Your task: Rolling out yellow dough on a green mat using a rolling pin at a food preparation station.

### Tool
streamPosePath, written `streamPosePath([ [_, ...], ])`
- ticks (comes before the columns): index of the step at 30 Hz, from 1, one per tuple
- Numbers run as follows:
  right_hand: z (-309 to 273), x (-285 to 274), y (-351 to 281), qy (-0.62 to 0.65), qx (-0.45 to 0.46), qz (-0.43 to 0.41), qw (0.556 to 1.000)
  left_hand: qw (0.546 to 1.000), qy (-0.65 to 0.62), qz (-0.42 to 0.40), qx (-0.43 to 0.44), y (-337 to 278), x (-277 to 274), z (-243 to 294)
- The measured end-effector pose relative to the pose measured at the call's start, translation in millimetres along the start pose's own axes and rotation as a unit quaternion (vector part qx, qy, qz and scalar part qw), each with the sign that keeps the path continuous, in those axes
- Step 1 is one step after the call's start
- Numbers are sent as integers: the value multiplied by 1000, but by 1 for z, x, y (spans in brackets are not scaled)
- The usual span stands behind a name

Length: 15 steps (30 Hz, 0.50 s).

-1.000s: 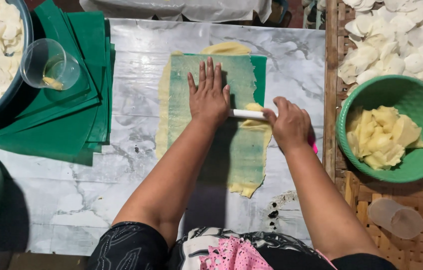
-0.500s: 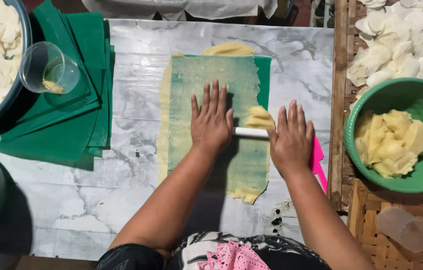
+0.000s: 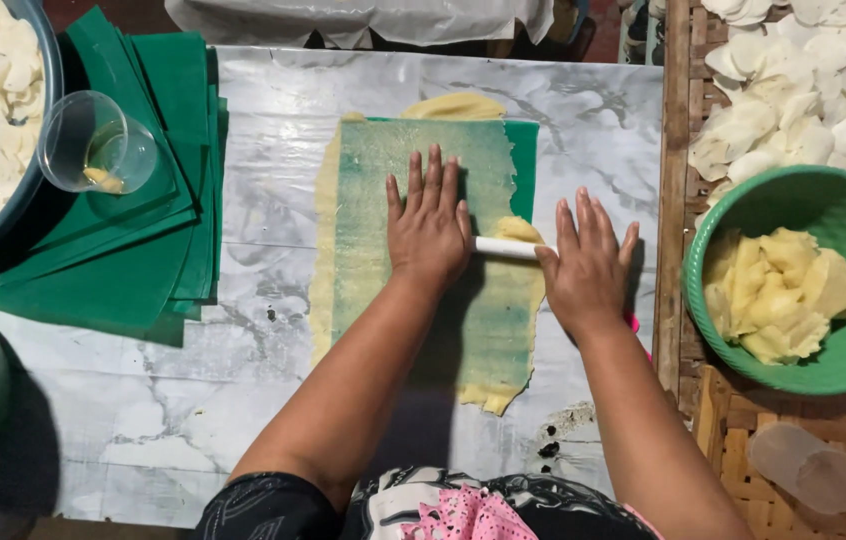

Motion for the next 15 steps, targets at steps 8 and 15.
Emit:
streamPosePath([
  [8,-15,-6,-43,26,23,-9,999,1000,-3,0,15,-45,14,-8],
  [15,-4,18,-10,-13,55,-42,997,1000,-9,16,6,-22,8,-10],
])
Point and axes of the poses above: each hand's wrist, its own y-axis towards the middle knuckle, its own x-axis out of the palm, z = x × y, the point moved 7 cm from there along y, towards the middle knuckle, and after that the axes turned 2 degrees about -y, right-handed, at the moved point
